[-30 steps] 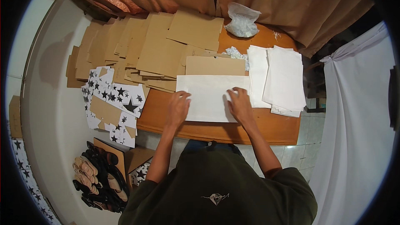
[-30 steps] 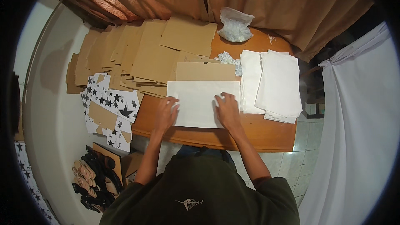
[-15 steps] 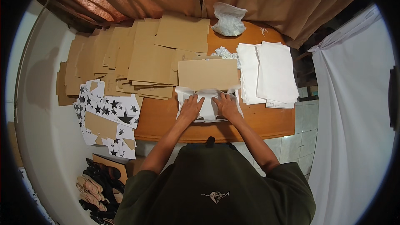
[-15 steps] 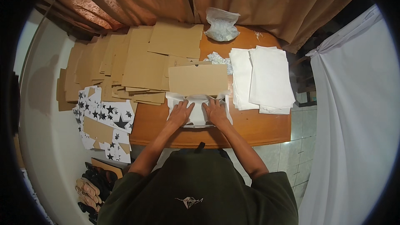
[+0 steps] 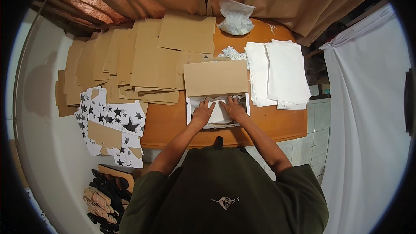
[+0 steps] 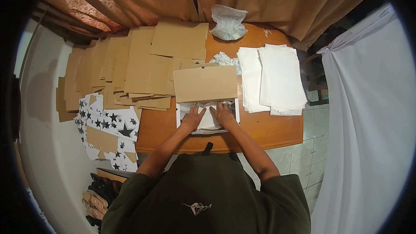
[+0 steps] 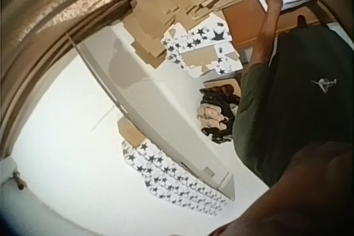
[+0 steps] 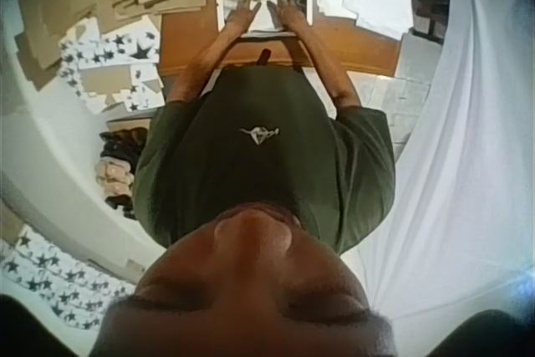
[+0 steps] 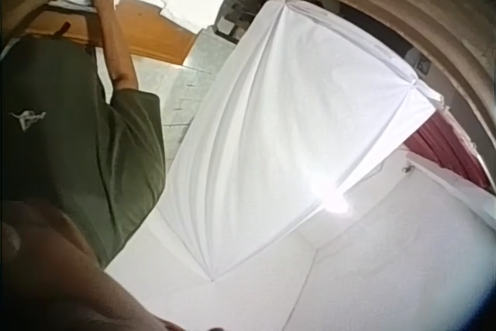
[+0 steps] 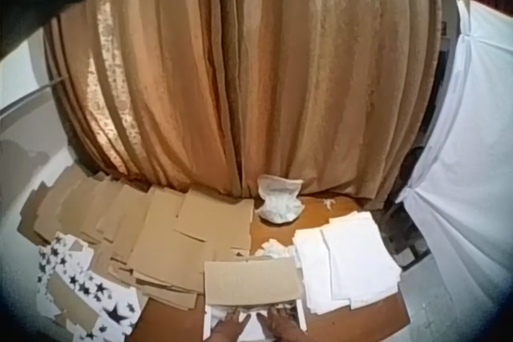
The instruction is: Folding cardboard sheets into shoe boxes and organizing them on a shelf.
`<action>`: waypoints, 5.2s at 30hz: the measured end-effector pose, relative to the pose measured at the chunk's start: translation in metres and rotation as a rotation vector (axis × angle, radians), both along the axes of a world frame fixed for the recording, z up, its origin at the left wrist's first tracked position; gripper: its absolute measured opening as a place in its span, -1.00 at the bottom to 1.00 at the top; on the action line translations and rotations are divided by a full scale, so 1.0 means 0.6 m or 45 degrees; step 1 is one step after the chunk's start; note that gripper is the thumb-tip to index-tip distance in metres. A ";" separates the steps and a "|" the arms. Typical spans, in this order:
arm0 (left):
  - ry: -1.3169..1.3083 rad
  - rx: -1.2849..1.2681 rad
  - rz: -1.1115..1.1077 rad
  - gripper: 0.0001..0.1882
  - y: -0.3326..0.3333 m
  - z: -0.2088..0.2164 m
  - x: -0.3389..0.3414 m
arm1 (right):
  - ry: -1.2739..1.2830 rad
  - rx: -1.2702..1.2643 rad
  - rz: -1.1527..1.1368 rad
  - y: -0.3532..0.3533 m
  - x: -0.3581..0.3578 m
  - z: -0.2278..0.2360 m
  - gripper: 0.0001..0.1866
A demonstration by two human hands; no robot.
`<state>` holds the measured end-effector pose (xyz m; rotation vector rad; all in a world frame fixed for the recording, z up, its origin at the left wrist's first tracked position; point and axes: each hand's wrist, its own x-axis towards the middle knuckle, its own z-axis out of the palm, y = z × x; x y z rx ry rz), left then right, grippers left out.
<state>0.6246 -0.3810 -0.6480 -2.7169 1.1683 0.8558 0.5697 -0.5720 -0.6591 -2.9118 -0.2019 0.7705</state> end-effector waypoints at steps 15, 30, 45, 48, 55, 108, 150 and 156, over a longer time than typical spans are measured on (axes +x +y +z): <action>-0.118 -0.032 0.036 0.05 0.033 -0.041 0.003 | 0.025 -0.229 0.153 0.036 0.006 -0.021 -0.29; -0.203 -0.130 0.209 0.03 0.110 -0.023 -0.004 | -0.012 -0.193 0.174 0.097 0.042 -0.007 -0.22; 0.179 -0.102 0.110 0.02 0.110 -0.011 0.032 | 0.172 0.078 -0.027 0.073 0.050 -0.003 -0.28; 0.373 -0.179 0.277 -0.18 0.104 0.007 0.048 | -0.106 0.459 0.001 0.056 0.045 0.038 -0.38; 0.451 -1.074 0.606 -0.56 0.008 0.131 0.046 | -0.224 1.072 -0.731 -0.047 -0.023 0.203 -0.51; -0.185 -1.020 0.878 -0.81 -0.404 0.064 0.183 | -0.697 1.119 -0.540 -0.327 0.224 0.045 -0.82; 0.206 -1.147 0.685 -0.76 0.189 0.130 -0.063 | -0.268 0.999 -0.338 0.088 -0.029 0.158 -0.71; 0.052 -0.937 0.467 -0.84 0.200 0.120 -0.084 | -0.249 0.769 -0.204 0.091 -0.070 0.148 -0.81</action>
